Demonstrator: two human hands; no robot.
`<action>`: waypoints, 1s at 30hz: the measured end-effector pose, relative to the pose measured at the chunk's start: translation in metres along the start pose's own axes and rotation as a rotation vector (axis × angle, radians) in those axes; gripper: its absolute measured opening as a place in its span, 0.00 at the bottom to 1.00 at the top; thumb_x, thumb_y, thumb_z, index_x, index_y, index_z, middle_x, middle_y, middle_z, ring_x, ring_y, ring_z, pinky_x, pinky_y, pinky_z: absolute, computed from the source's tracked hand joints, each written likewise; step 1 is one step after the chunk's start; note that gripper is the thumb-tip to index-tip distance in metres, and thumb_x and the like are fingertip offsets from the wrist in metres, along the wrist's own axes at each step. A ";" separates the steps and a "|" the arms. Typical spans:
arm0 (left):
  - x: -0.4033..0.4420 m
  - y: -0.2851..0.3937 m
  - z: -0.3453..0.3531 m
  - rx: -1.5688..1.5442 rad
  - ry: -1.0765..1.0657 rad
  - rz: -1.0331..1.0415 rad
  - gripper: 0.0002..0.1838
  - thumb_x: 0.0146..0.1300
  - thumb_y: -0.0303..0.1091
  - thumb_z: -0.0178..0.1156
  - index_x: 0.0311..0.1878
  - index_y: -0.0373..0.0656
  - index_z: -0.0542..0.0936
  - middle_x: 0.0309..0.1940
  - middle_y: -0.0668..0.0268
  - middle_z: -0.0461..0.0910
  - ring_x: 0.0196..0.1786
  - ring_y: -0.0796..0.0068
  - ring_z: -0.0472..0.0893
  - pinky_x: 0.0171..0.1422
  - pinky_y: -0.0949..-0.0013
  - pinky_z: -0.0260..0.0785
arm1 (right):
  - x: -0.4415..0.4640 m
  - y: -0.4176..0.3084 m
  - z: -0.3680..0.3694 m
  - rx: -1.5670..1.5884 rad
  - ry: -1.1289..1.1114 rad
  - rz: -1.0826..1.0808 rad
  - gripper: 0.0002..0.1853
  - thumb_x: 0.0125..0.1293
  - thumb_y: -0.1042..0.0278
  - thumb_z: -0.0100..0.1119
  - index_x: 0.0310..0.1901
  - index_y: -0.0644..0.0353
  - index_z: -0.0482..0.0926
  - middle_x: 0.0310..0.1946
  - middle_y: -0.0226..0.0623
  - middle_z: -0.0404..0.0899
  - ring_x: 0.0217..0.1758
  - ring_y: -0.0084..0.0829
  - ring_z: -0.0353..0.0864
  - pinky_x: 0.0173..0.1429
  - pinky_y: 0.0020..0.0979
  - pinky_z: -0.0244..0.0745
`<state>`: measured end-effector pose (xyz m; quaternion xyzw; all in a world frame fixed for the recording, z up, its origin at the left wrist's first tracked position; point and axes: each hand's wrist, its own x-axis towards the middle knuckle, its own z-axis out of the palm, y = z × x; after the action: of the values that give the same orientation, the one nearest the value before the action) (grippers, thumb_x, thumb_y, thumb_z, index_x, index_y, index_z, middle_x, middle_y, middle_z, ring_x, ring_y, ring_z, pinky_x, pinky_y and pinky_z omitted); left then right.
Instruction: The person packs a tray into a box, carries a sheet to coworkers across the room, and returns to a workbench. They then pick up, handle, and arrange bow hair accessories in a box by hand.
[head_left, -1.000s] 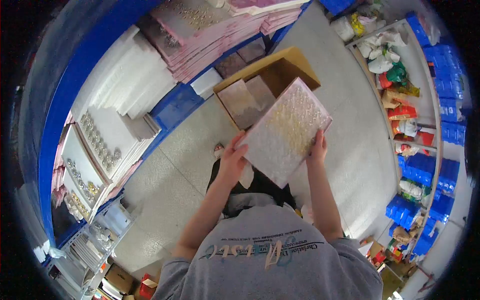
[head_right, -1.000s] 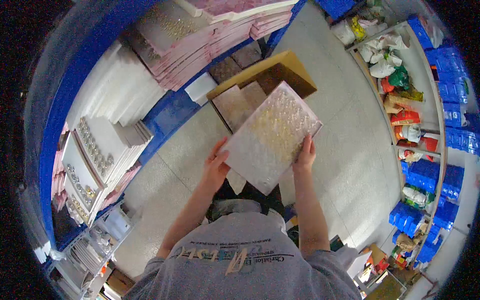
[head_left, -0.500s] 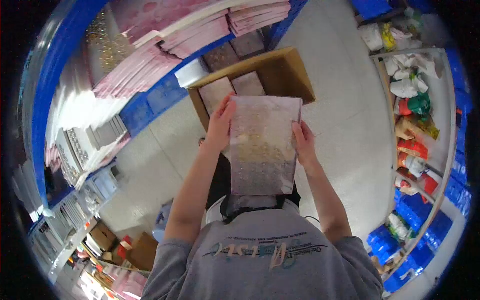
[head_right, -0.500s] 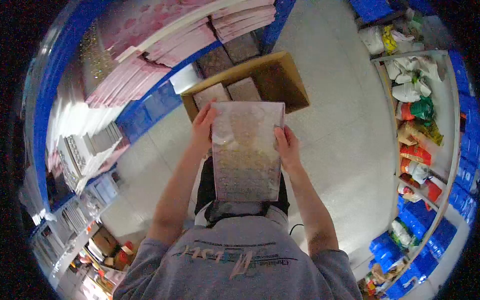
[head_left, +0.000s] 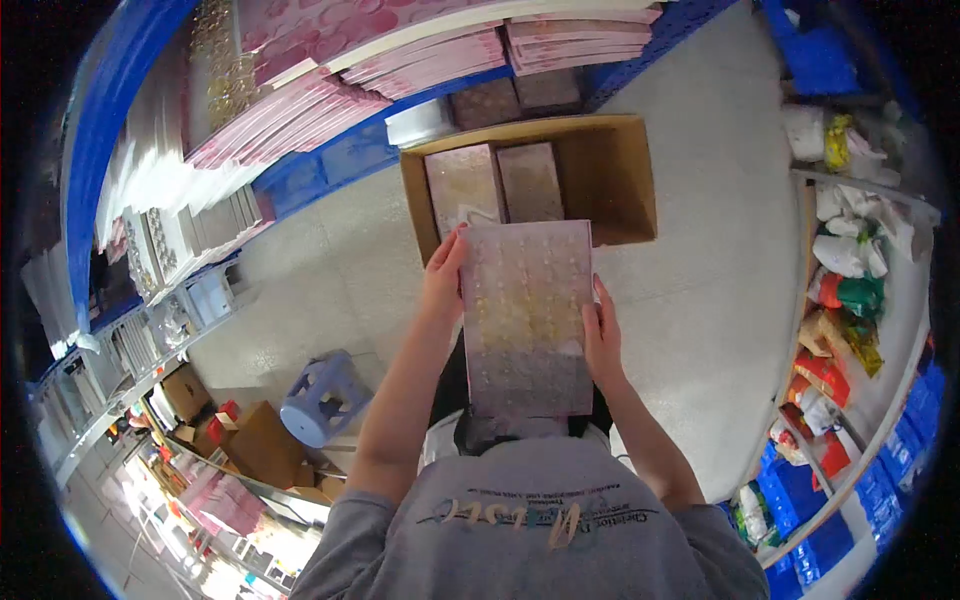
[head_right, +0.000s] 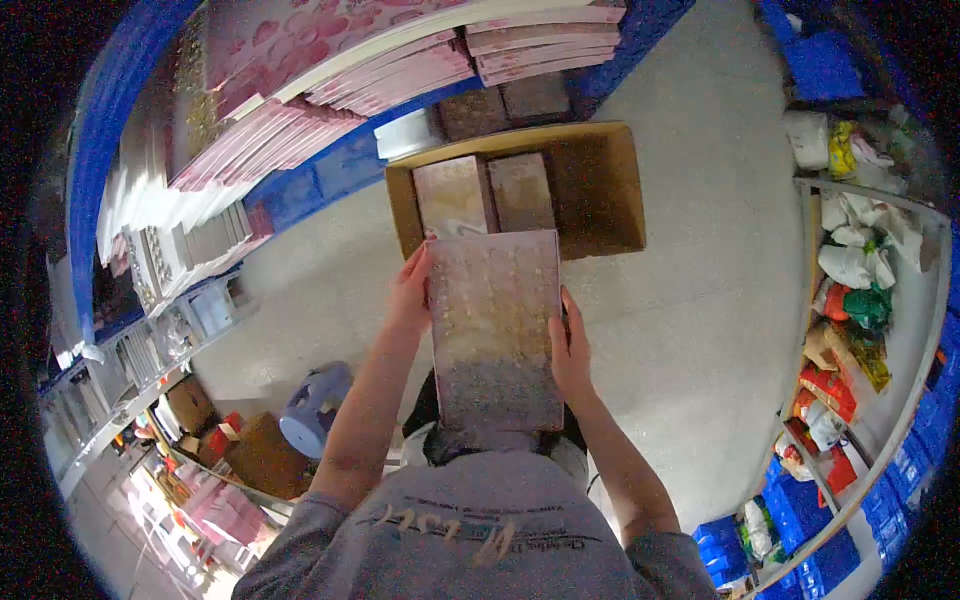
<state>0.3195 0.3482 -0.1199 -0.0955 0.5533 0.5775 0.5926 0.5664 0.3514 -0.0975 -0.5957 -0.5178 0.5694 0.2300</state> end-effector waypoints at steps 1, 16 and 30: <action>0.010 -0.004 -0.006 0.003 0.005 -0.012 0.19 0.64 0.35 0.53 0.58 0.44 0.70 0.49 0.68 0.75 0.48 0.75 0.76 0.50 0.68 0.71 | 0.003 0.000 0.001 0.026 -0.032 0.036 0.21 0.69 0.66 0.44 0.62 0.58 0.62 0.33 0.27 0.69 0.34 0.18 0.65 0.40 0.22 0.64; 0.315 -0.042 -0.154 0.697 -0.050 0.253 0.28 0.61 0.33 0.56 0.64 0.43 0.61 0.53 0.63 0.70 0.52 0.69 0.72 0.57 0.70 0.65 | 0.250 0.182 0.173 0.532 -0.014 0.271 0.20 0.65 0.67 0.51 0.58 0.55 0.67 0.44 0.31 0.74 0.44 0.22 0.71 0.49 0.24 0.66; 0.323 -0.131 -0.197 1.854 -0.001 0.498 0.62 0.44 0.56 0.67 0.69 0.40 0.34 0.66 0.35 0.30 0.69 0.35 0.34 0.69 0.44 0.35 | 0.298 0.249 0.279 -0.022 0.267 -0.197 0.21 0.58 0.77 0.54 0.55 0.52 0.72 0.38 0.41 0.71 0.42 0.37 0.68 0.46 0.33 0.67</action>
<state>0.2248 0.3454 -0.5088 0.5319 0.7942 0.0197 0.2932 0.3439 0.4363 -0.5122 -0.6148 -0.5447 0.4542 0.3451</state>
